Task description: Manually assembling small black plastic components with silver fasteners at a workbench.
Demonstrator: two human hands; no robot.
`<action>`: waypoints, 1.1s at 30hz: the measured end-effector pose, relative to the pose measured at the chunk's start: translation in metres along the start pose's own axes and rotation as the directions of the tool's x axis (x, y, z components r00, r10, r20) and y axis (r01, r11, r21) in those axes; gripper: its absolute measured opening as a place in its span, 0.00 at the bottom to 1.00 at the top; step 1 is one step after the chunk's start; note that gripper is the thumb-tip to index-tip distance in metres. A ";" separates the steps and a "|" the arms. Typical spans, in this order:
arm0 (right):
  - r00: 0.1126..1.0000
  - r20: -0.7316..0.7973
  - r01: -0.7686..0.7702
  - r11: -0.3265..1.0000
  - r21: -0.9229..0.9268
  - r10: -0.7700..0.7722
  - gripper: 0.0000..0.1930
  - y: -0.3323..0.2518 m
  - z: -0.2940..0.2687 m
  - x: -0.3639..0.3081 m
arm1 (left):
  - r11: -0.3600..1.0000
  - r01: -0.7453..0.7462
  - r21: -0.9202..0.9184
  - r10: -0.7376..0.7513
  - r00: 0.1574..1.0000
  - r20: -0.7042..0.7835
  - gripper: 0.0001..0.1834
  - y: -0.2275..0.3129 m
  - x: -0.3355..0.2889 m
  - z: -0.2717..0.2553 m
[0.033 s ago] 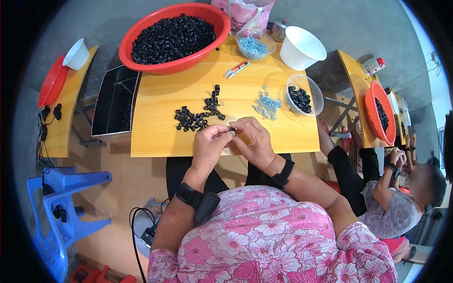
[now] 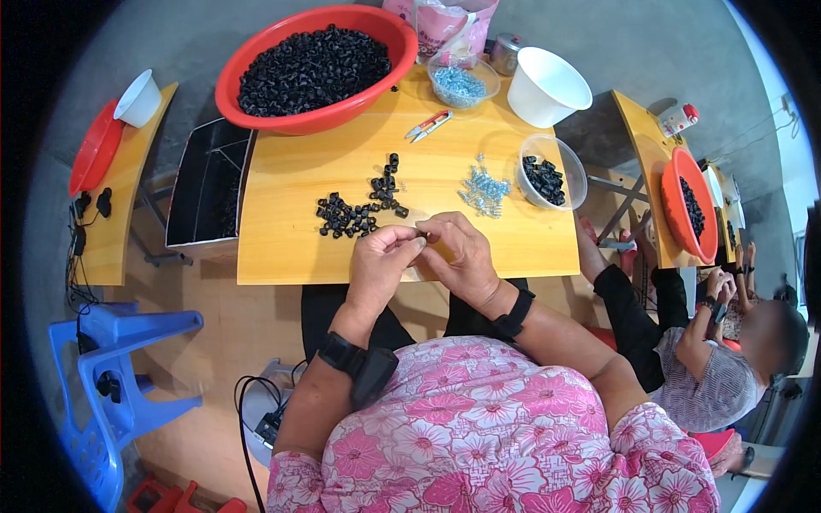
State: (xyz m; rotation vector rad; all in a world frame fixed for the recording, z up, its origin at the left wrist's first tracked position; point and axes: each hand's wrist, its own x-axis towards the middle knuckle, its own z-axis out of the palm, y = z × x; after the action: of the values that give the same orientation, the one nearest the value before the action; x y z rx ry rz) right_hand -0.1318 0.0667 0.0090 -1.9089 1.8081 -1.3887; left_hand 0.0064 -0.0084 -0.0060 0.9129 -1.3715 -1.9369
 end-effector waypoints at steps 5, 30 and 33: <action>0.997 0.054 0.054 0.998 -0.014 -0.053 0.22 0.003 -0.006 0.005 | 0.998 0.017 0.061 -0.019 0.999 0.031 0.08 0.005 0.001 -0.001; 0.994 0.109 -0.011 0.999 -0.042 0.016 0.21 0.014 -0.003 -0.004 | 0.997 -0.010 0.079 0.006 0.999 0.051 0.08 -0.002 0.000 -0.004; 0.990 0.136 -0.025 0.998 -0.054 0.032 0.20 0.013 -0.004 -0.005 | 0.996 -0.020 0.091 0.012 0.996 0.084 0.08 -0.003 0.000 -0.005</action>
State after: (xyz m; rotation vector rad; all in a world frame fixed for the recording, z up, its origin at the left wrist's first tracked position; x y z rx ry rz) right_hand -0.1425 0.0697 -0.0002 -1.9436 1.8156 -1.1821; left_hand 0.0101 -0.0107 -0.0100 0.8693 -1.5218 -1.9333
